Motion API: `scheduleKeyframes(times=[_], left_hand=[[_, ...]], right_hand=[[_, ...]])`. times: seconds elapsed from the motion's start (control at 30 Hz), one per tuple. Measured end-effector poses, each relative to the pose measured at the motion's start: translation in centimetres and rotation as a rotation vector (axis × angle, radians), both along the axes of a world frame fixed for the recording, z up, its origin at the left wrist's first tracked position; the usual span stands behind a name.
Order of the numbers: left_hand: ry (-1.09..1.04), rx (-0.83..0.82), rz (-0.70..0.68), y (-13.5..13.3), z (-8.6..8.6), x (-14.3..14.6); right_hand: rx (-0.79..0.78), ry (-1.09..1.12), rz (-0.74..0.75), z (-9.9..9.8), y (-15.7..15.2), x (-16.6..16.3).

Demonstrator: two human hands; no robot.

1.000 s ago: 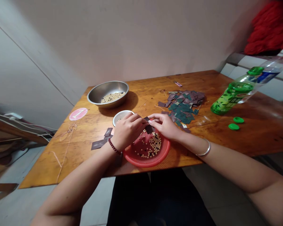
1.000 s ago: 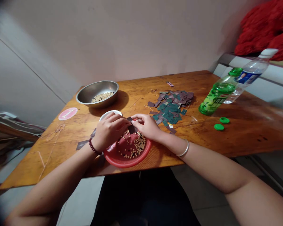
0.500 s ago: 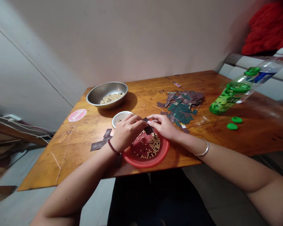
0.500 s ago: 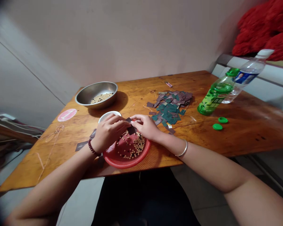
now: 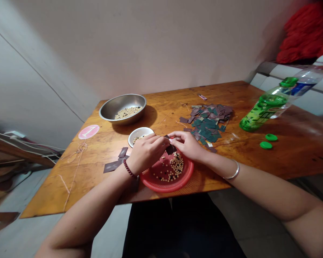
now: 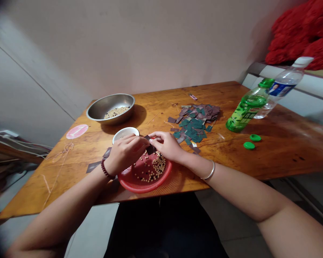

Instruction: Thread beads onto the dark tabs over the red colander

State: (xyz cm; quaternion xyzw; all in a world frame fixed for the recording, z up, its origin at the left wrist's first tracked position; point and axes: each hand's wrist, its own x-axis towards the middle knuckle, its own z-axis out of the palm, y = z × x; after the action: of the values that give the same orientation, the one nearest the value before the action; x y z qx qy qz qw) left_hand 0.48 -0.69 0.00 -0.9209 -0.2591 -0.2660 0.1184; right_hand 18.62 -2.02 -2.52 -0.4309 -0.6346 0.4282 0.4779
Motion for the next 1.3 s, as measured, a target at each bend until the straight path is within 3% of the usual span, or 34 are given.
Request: scheduleKeyframes(times=[0.47,0.73,0.9,1.07,1.3], left_hand=[[-0.017,-0.056,0.108,0.11,-0.03,0.07],[-0.049,-0.101,0.005,0.00,-0.11,0.05],[-0.079,-0.084,0.076,0.01,-0.14,0.05],[-0.088,-0.114,0.022,0.18,-0.19,0.07],[-0.082,-0.140,0.070,0.11,-0.10,0.05]], right_hand=[[-0.013,-0.018,-0.015,-0.51,0.17,-0.01],[0.006,-0.013,0.005,-0.44,0.16,0.01],[0.028,-0.030,0.005,-0.67,0.21,0.11],[0.030,-0.065,-0.006,-0.79,0.22,0.12],[0.030,-0.071,-0.020,-0.68,0.13,0.08]])
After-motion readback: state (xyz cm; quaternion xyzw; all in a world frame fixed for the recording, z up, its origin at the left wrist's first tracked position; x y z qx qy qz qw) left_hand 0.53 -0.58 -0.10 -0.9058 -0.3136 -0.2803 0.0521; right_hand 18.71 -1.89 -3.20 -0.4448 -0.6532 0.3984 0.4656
